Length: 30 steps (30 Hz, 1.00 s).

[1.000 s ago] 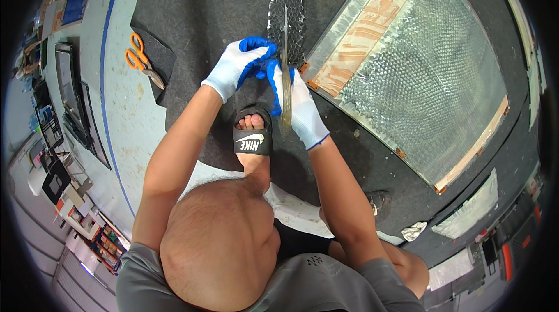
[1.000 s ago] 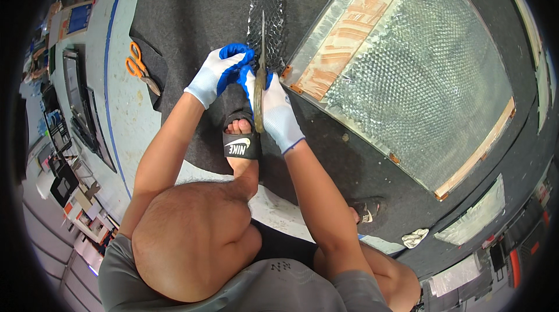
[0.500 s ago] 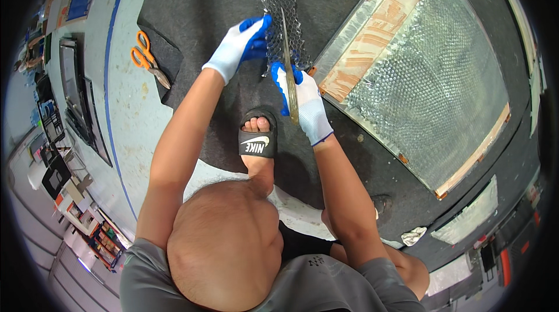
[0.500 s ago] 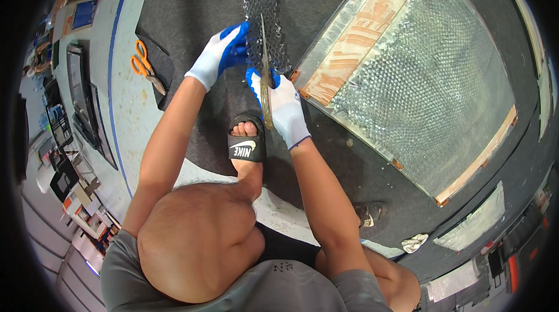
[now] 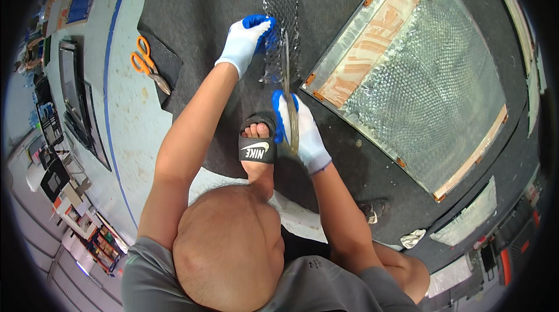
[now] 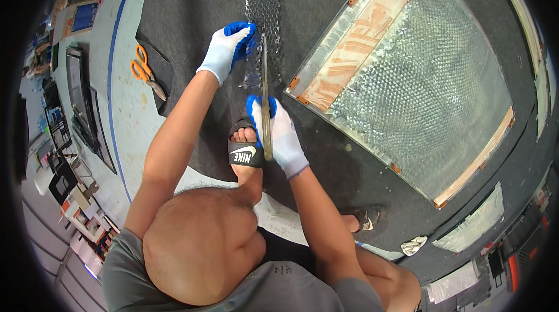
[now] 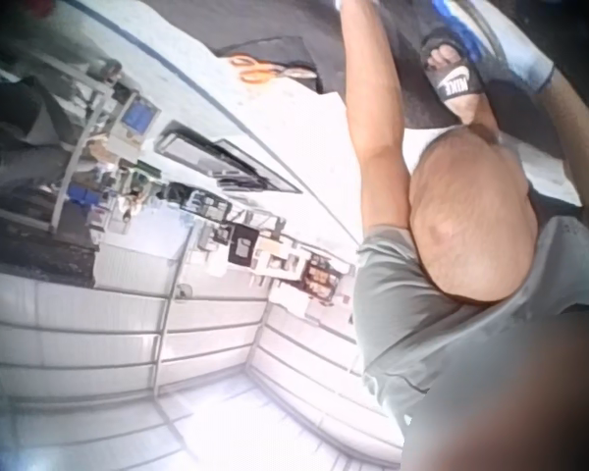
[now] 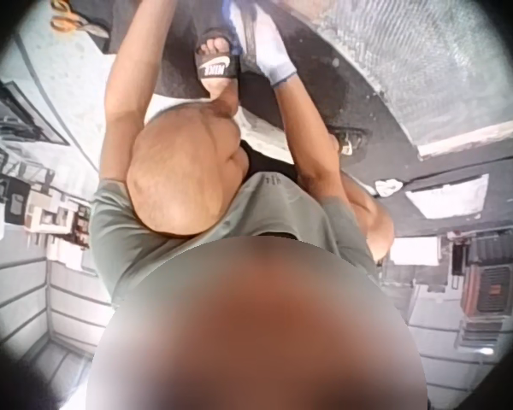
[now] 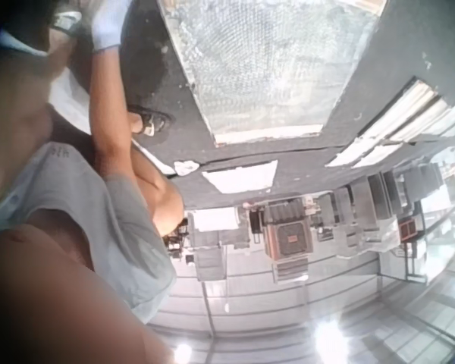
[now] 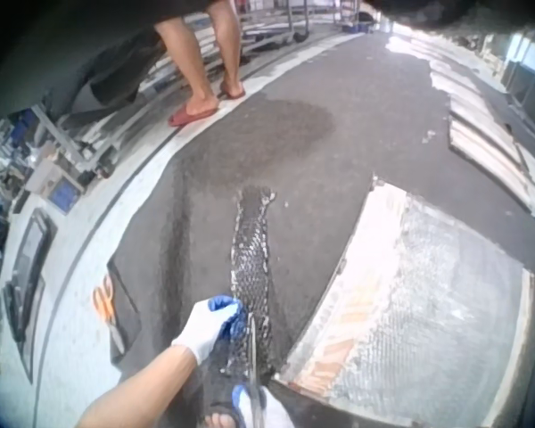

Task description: The person cleans a metal sheet with a cloth and liquid, then cuts a mesh material with scissors, and finally cleans the metal sheet again.

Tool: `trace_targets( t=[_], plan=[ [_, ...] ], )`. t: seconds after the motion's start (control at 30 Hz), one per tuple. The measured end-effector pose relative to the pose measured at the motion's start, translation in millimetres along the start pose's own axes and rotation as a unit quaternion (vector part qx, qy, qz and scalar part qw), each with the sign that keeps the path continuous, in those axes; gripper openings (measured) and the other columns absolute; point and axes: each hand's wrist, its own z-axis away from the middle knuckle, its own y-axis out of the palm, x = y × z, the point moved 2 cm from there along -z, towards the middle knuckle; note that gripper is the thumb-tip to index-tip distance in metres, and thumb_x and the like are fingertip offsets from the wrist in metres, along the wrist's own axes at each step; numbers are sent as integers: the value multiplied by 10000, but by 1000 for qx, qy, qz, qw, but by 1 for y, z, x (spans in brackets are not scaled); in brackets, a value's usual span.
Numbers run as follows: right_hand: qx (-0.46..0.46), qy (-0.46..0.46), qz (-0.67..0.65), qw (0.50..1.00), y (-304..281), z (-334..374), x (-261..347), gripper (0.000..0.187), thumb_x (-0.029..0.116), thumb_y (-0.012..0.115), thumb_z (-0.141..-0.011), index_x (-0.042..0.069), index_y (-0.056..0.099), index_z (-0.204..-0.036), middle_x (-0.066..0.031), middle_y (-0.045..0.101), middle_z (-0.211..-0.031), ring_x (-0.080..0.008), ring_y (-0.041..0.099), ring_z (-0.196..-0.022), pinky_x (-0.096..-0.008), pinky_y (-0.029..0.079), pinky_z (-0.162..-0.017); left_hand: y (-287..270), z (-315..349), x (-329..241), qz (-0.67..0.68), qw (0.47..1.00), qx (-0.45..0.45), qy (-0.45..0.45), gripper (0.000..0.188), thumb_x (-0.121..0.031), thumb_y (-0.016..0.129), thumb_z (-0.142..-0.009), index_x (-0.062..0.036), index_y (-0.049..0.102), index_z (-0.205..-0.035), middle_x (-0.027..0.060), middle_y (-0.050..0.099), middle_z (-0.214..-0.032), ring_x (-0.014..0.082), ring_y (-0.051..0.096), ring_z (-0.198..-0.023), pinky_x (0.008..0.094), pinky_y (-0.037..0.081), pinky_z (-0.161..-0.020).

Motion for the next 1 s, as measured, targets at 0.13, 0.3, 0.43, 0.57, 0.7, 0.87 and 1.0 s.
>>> trace_targets(
  t=[0.13, 0.3, 0.43, 0.57, 0.7, 0.87, 1.0],
  plan=[
    [27, 7, -90, 996, 3, 13, 1, 281, 393, 558, -1146, 140, 672, -1099, 70, 555, -804, -47, 547, -675, -246, 467, -586, -6, -3, 3, -32, 999, -11, 15, 240, -174, 759, -1010, -30, 751, -1201, 31, 763, -988, 112, 707, -825, 268, 582, -774],
    [50, 38, -47, 997, 0, -4, 32, 455, 526, 665, -1061, 75, 725, -1057, 38, 600, -789, -48, 535, -670, -259, 496, -633, -9, 4, -1, -62, 997, 3, 37, 260, -171, 760, -1007, -21, 745, -1218, 35, 774, -1034, 118, 721, -869, 279, 591, -802],
    [55, 46, 12, 997, 3, -24, 53, 518, 679, 633, -1018, 161, 650, -1021, 21, 554, -771, -115, 575, -629, -316, 513, -551, -9, 14, -8, -50, 999, 9, 13, 274, -178, 757, -1007, -20, 743, -1231, 30, 774, -1070, 113, 720, -914, 281, 590, -833],
    [24, 80, -119, 989, 7, -27, 55, 361, 506, 673, -1061, 175, 700, -921, 93, 520, -721, -46, 455, -624, -259, 373, -540, -8, 18, -15, -16, 1000, 12, 1, 296, -193, 766, -1000, -22, 745, -1240, 21, 768, -1074, 100, 704, -918, 269, 571, -825],
    [22, 23, -94, 995, 9, -26, 54, 368, 522, 661, -1063, 170, 692, -961, 86, 539, -748, -50, 465, -632, -266, 394, -547, -7, 20, -15, -24, 999, 17, -14, 312, -206, 776, -992, -22, 747, -1242, 11, 765, -1070, 95, 690, -897, 263, 555, -804],
    [18, 59, -79, 995, 7, -38, 46, 432, 553, 669, -1046, 124, 717, -1036, 61, 552, -750, -75, 503, -648, -288, 435, -568, -8, 22, -5, 7, 999, 15, -32, 282, -206, 759, -1015, -29, 748, -1235, 14, 766, -1049, 100, 701, -878, 255, 564, -766],
    [14, 31, -53, 998, 9, -51, 41, 458, 530, 704, -1029, 74, 743, -1034, 26, 604, -750, -93, 532, -661, -319, 457, -588, -13, 20, -5, -16, 999, 9, -38, 273, -215, 748, -1026, -37, 747, -1233, 8, 760, -1020, 98, 696, -844, 265, 567, -742]
  ],
)
